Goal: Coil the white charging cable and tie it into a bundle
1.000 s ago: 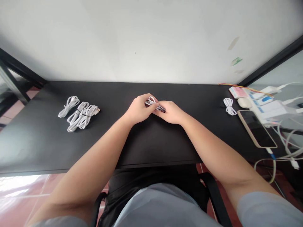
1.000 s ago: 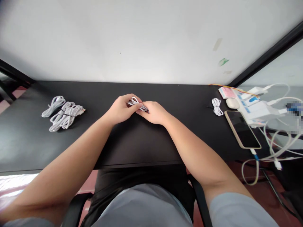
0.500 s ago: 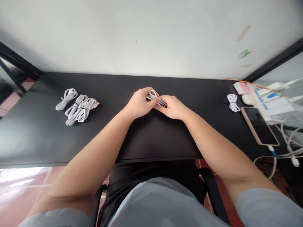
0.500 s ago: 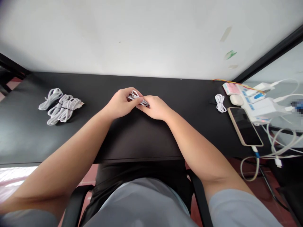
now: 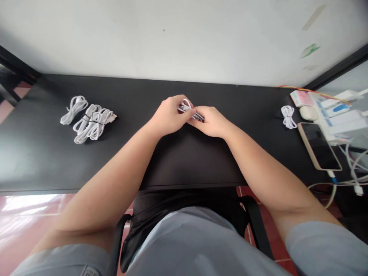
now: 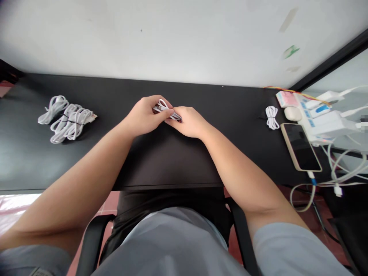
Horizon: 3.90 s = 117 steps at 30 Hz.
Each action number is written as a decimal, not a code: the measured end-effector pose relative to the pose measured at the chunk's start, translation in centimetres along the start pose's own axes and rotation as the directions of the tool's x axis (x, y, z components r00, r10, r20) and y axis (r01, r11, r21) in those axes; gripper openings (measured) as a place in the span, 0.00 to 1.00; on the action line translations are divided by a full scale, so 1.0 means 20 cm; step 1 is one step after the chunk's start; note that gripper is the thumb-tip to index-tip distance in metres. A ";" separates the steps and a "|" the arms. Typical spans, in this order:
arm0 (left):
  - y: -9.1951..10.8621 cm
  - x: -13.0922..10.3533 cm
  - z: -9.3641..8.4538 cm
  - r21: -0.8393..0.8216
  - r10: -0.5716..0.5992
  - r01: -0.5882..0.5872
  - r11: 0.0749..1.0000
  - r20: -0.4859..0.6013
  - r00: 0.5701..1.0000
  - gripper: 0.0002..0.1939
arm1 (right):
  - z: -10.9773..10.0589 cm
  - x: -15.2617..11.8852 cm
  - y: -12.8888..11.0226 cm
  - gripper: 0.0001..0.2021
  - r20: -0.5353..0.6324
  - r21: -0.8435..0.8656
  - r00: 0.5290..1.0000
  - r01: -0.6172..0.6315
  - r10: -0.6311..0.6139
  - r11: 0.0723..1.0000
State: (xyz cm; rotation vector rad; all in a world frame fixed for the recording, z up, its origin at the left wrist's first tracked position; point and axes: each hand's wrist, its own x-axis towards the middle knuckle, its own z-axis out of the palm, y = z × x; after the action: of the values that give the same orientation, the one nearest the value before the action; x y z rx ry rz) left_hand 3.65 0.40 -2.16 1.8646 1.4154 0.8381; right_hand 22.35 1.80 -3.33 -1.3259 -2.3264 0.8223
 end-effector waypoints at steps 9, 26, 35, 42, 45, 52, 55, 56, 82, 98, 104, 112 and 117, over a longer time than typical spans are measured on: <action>-0.02 0.00 0.01 0.020 0.010 -0.010 1.000 -0.004 1.000 0.15 | 0.01 0.00 0.01 0.18 -0.019 -0.013 0.999 0.033 -0.033 0.999; 0.01 0.00 -0.01 0.101 0.026 -0.028 0.995 0.014 1.000 0.13 | 0.01 0.01 0.03 0.19 -0.018 -0.078 0.996 0.084 -0.086 0.993; 0.01 -0.01 -0.02 0.109 -0.025 0.019 0.994 0.055 0.998 0.15 | 0.00 0.02 0.00 0.17 -0.022 -0.134 0.998 0.062 -0.065 0.989; 0.00 -0.01 -0.01 0.107 0.020 -0.023 0.994 0.026 0.999 0.12 | 0.01 0.02 0.02 0.17 -0.006 -0.093 0.996 0.090 -0.091 0.992; 0.00 -0.01 -0.01 0.103 0.000 -0.003 0.995 0.026 1.000 0.13 | 0.01 0.02 0.03 0.18 0.006 -0.057 0.995 0.102 -0.102 0.993; -0.01 0.00 0.00 0.071 -0.053 0.051 0.996 0.032 0.998 0.17 | 0.00 0.00 0.01 0.18 0.020 -0.013 0.998 0.053 -0.053 0.999; -0.02 0.00 0.00 0.067 -0.041 0.039 0.997 0.030 0.999 0.18 | 0.00 0.00 0.01 0.17 0.018 -0.009 0.998 0.060 -0.060 0.998; -0.02 0.01 0.00 0.070 -0.040 0.038 0.997 0.030 0.999 0.18 | 0.00 0.00 0.01 0.17 0.016 -0.006 0.998 0.061 -0.061 0.998; 0.00 0.00 -0.01 0.072 -0.059 0.055 0.996 0.053 0.997 0.18 | 0.00 0.01 0.01 0.17 0.035 -0.005 0.998 0.046 -0.046 0.999; 0.00 0.01 -0.01 0.081 -0.064 0.058 0.995 0.065 0.996 0.18 | -0.01 0.01 0.01 0.17 0.046 -0.020 0.998 0.050 -0.049 0.999; 0.00 0.01 -0.01 0.083 -0.064 0.059 0.995 0.062 0.996 0.17 | -0.01 0.01 0.00 0.16 0.046 -0.019 0.998 0.046 -0.045 0.999; 0.00 0.00 -0.01 0.087 -0.062 0.056 0.995 0.065 0.996 0.17 | -0.01 0.00 0.00 0.16 0.038 0.004 0.998 0.051 -0.051 0.999; -0.01 0.01 -0.01 0.107 -0.047 0.041 0.993 0.057 0.997 0.17 | -0.01 0.00 0.00 0.17 0.027 -0.010 0.998 0.061 -0.061 0.998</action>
State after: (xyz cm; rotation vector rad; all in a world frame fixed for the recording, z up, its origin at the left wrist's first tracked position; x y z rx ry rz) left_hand 3.45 0.56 -2.13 1.9134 1.4839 0.6918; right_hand 22.45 1.93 -3.29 -1.2494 -2.3826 0.8140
